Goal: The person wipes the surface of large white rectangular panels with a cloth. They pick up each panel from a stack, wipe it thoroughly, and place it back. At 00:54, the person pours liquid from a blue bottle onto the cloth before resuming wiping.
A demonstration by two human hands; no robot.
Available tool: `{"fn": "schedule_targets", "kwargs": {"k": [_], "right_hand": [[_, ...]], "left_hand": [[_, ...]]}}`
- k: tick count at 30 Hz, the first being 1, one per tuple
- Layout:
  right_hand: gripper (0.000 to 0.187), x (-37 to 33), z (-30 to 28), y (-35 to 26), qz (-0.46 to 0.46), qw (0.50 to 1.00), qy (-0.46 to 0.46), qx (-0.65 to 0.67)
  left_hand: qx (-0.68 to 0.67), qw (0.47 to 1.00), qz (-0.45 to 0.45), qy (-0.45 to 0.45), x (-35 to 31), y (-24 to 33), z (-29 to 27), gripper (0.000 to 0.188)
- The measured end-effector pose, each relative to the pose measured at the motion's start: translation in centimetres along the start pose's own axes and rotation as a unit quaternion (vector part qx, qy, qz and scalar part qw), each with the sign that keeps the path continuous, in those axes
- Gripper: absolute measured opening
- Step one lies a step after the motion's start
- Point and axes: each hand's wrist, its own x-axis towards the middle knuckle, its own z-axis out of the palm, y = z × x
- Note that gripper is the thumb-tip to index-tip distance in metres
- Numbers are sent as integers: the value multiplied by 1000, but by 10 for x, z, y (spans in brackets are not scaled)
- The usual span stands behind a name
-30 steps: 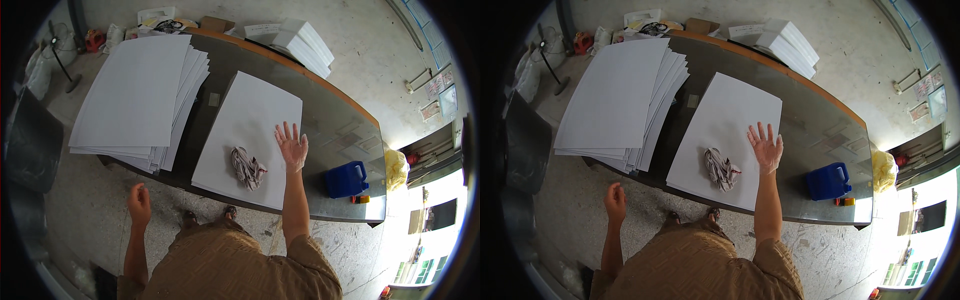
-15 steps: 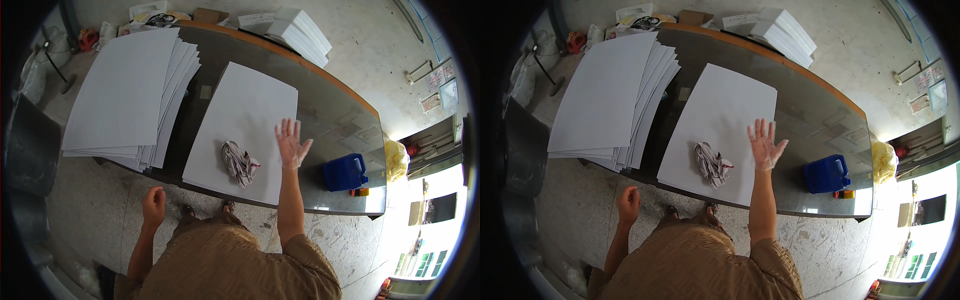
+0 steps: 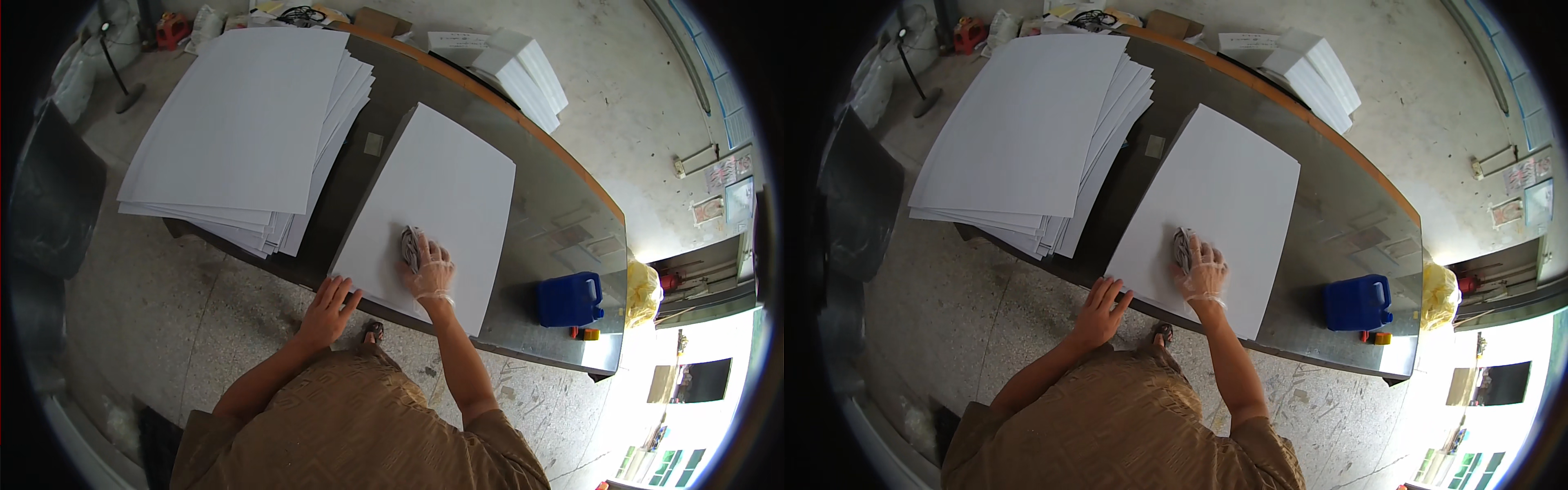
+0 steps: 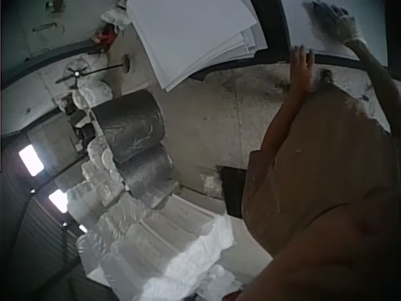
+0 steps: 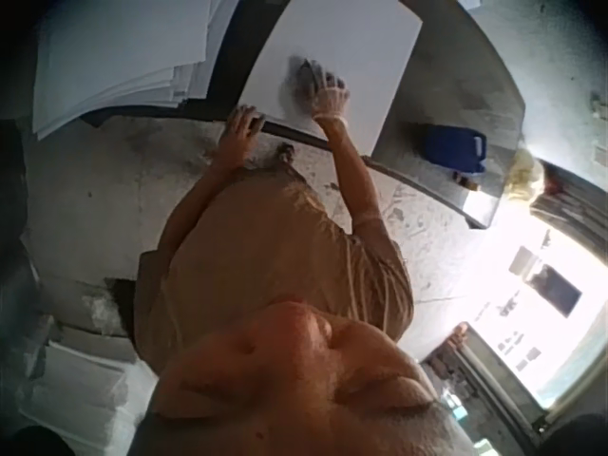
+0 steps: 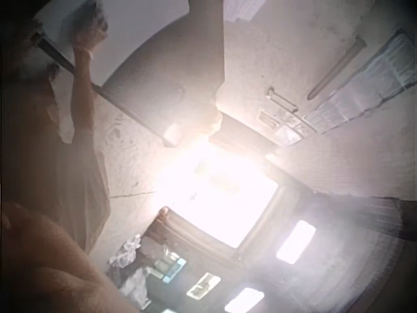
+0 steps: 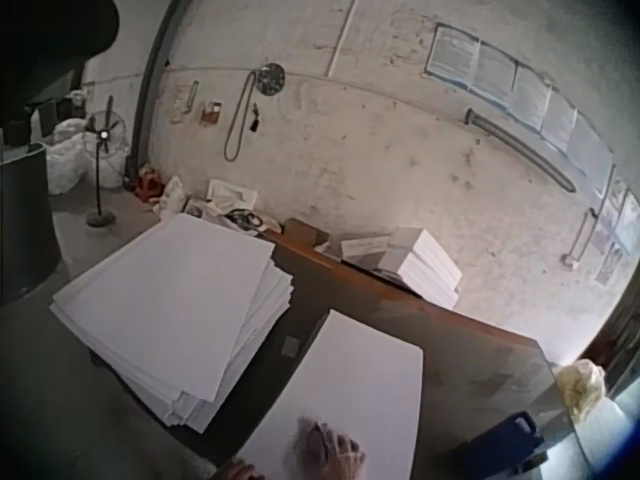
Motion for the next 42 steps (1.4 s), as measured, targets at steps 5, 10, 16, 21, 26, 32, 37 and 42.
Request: {"fn": "schedule_targets", "kwargs": {"k": [5, 10, 16, 21, 26, 32, 37, 42], "right_hand": [[67, -1, 42, -7, -141, 981, 27, 127], [57, -21, 23, -77, -204, 977, 53, 20], [55, 9, 31, -60, -216, 975, 36, 35], [57, 138, 51, -14, -199, 977, 73, 10], [42, 315, 54, 49, -74, 994, 48, -72], [44, 442, 47, 70, 7, 995, 40, -94], [37, 377, 49, 71, -39, 992, 44, -110], [53, 105, 33, 49, -198, 978, -62, 19]], "left_hand": [[2, 999, 4, -42, -8, -8, 21, 53], [-23, 1000, 7, -18, -18, -12, 33, 52], [-74, 997, -5, 30, -7, -12, 36, 44], [-77, 996, -14, 52, 5, -15, 35, 38], [-56, 995, -36, 78, -2, -12, 46, 33], [-34, 994, -75, 74, -15, 0, 51, 39], [-36, 993, -95, 67, -5, 2, 48, 35], [-39, 994, -56, 85, -3, -7, 55, 36]]}}
